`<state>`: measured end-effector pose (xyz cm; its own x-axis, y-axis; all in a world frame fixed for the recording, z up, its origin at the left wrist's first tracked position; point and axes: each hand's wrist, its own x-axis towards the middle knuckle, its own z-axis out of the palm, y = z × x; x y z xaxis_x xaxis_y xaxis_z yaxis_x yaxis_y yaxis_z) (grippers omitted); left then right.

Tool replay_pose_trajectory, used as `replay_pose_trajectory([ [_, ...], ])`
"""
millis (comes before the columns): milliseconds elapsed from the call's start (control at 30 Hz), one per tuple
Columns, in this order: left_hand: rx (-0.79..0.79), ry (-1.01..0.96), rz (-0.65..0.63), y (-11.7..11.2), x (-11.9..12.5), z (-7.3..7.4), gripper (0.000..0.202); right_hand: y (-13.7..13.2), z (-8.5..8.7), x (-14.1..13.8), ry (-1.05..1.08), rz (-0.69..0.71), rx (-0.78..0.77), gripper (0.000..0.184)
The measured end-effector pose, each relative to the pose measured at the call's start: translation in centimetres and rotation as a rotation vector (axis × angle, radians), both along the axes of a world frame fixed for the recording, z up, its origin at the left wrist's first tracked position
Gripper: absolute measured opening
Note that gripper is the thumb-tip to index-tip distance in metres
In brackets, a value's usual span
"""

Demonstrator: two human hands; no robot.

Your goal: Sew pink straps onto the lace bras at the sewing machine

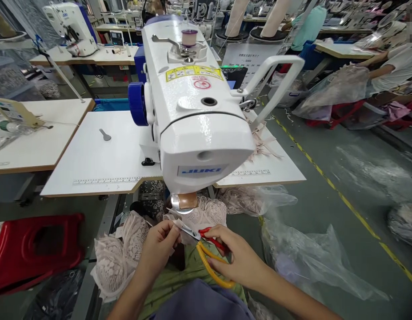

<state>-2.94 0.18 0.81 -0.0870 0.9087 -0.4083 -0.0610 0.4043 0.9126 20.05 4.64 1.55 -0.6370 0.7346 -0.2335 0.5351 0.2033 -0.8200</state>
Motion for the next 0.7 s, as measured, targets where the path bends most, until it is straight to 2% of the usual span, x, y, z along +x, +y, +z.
replay_pose_trajectory([
  [267,0.005,0.061,-0.008,0.2,-0.4,0.2,0.042,1.1,0.3,0.0,0.001,0.02,-0.023,0.031],
  [400,0.003,0.022,0.011,0.1,-0.2,0.2,0.041,0.8,0.4,0.7,-0.004,0.0,0.012,0.028],
  [500,-0.008,-0.058,0.065,0.0,0.0,-0.2,0.041,0.9,0.3,2.2,-0.02,-0.022,0.064,0.029],
  [600,-0.011,-0.166,0.12,-0.2,0.2,-0.7,0.04,3.2,0.0,4.3,-0.103,-0.06,0.161,0.029],
  [700,-0.015,-0.249,0.14,-0.1,0.3,-0.8,0.039,7.9,0.0,5.4,-0.264,-0.097,0.334,0.032],
])
